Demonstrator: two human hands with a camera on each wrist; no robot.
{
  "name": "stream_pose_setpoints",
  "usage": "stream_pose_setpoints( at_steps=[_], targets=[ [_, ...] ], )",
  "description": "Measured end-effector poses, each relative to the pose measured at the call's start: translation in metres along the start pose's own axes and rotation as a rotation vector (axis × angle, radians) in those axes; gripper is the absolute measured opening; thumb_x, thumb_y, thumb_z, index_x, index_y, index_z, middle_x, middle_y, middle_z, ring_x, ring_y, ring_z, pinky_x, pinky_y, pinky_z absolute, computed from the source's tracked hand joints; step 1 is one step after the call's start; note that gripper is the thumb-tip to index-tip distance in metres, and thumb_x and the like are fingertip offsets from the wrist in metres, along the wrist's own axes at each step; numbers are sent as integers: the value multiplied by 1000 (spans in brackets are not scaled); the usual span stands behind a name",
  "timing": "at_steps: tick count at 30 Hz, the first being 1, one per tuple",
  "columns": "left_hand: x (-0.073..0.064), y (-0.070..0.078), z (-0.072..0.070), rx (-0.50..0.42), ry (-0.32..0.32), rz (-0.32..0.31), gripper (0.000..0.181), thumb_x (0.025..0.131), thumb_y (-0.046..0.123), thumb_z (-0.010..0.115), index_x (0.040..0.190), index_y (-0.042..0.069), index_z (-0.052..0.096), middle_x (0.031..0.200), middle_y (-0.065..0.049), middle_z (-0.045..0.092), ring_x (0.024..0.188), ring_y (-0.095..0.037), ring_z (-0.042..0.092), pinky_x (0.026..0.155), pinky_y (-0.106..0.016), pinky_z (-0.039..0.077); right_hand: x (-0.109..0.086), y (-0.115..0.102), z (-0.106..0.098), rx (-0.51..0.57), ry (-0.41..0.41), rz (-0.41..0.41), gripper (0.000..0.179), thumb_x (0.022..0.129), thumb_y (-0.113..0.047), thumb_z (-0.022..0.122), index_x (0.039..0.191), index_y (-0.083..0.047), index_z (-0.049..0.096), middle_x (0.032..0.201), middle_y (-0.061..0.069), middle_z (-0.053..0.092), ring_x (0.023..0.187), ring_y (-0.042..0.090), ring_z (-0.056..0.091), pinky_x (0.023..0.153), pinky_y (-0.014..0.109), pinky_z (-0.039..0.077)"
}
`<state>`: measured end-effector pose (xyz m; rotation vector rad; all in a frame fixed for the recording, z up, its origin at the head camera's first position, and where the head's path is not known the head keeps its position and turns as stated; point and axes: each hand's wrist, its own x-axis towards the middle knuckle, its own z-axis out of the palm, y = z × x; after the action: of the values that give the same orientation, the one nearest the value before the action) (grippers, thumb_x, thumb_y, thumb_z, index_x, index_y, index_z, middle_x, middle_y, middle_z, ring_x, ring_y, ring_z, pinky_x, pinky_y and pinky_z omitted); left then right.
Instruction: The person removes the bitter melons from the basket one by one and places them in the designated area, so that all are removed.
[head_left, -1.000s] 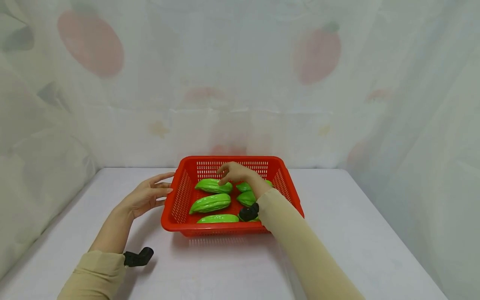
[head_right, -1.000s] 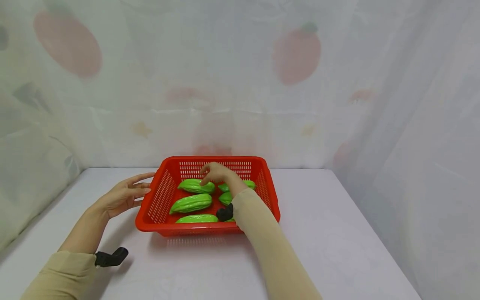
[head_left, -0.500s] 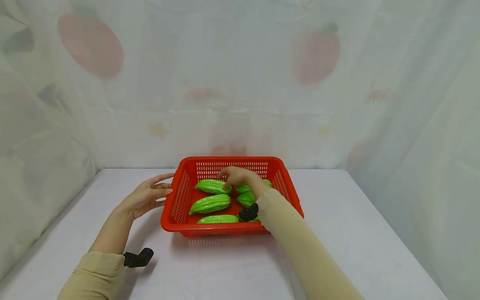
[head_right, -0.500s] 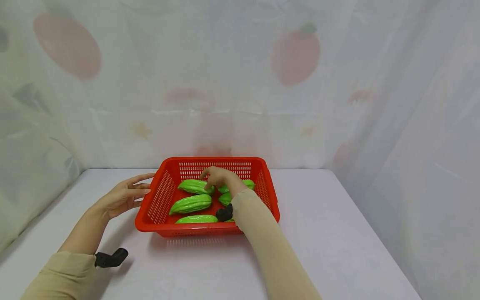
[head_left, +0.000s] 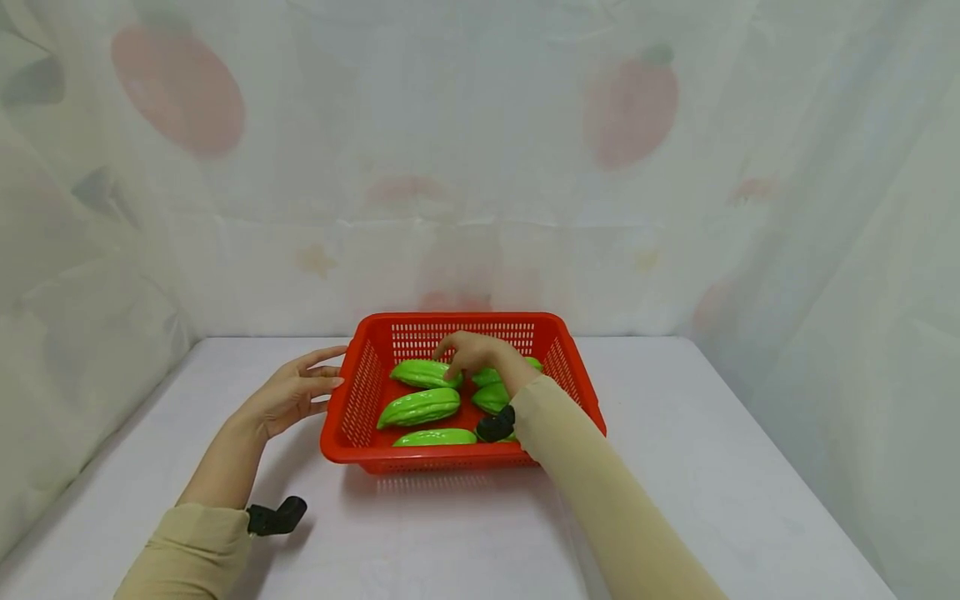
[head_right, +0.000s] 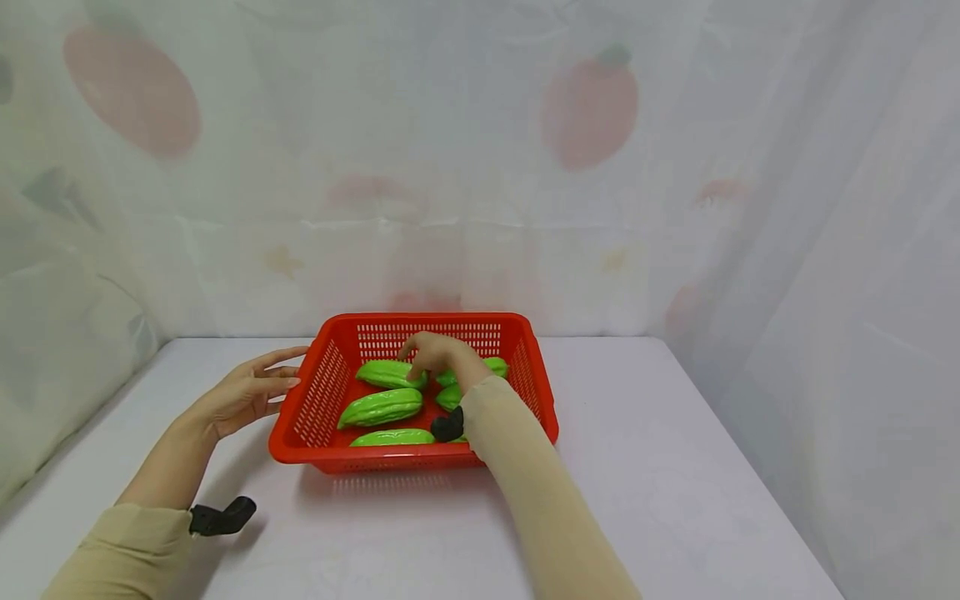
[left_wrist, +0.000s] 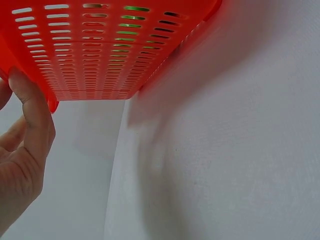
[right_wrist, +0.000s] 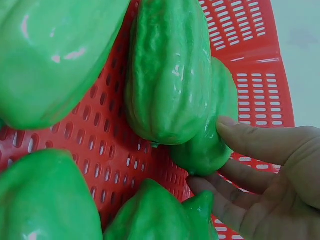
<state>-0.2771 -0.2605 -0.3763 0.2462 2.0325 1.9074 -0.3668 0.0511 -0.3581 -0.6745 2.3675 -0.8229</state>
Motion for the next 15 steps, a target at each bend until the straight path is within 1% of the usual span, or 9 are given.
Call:
stream_pose_setpoints(
  at_steps=[4,8,12,15],
  targets=[
    [0,0,0,-7,2,-1,71,98,15,58,157,10,19,107,12,67,94,-5,68,86,-31,57,0,0,-1,19,7,19,48,94,-6,64,141,-8,52,137,13,50,57,12,31,68,35,37],
    [0,1,1,-13,1,-3,71,98,15,58,157,10,19,107,12,68,94,-5,68,85,-30,57,0,0,-2,49,19,32,50,92,-5,65,140,-8,51,142,14,46,62,15,34,72,37,40],
    [0,1,1,-15,-4,-2,70,98,15,58,157,9,19,106,13,68,94,-5,68,86,-30,57,-2,-2,-4,33,39,34,50,92,-5,66,140,-9,52,142,14,46,67,17,39,73,38,44],
    [1,1,1,-16,-7,-1,70,98,14,58,157,9,19,106,13,68,94,-5,67,86,-30,57,-4,-3,-6,23,43,38,48,92,-6,66,138,-10,54,139,14,47,65,16,39,72,38,45]
  ],
)
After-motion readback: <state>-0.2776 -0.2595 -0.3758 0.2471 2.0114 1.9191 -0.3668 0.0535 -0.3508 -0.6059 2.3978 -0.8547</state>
